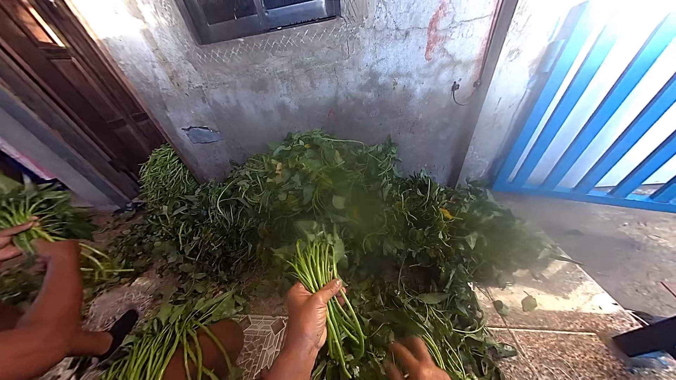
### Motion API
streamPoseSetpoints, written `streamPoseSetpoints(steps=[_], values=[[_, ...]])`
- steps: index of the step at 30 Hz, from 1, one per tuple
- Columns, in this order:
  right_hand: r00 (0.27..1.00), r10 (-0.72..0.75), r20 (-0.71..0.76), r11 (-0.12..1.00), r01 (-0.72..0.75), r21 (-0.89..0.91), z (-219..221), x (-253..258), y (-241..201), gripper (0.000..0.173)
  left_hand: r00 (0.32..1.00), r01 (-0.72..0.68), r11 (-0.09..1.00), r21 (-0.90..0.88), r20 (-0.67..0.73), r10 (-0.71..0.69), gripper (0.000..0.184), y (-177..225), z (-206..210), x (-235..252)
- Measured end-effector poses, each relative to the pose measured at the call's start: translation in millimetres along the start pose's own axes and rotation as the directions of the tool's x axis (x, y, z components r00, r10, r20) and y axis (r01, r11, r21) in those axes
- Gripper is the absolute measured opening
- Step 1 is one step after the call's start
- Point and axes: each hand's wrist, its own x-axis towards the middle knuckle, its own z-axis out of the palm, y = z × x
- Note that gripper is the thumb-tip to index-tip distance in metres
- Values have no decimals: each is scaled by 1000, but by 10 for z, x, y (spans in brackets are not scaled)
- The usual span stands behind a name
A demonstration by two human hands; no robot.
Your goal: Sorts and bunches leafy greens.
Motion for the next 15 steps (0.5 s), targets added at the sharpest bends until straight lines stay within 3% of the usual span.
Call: streamPoseSetpoints(steps=[2, 6, 11, 15], values=[[980, -65, -190, 978, 100, 183, -91, 129, -197, 41, 997, 35, 999, 17, 72, -37, 24, -84, 39, -66], [938, -94, -333, 818, 264, 510, 4, 407, -450, 25, 980, 108, 994, 35, 167, -112, 27, -140, 91, -113], [884, -26, -466, 754, 323, 571, 66, 398, -520, 13, 974, 194, 980, -40, 127, -188, 21, -74, 53, -101], [841, -107, -530, 824, 374, 426, 65, 424, -468, 15, 976, 189, 981, -47, 119, -183, 15, -79, 17, -106]])
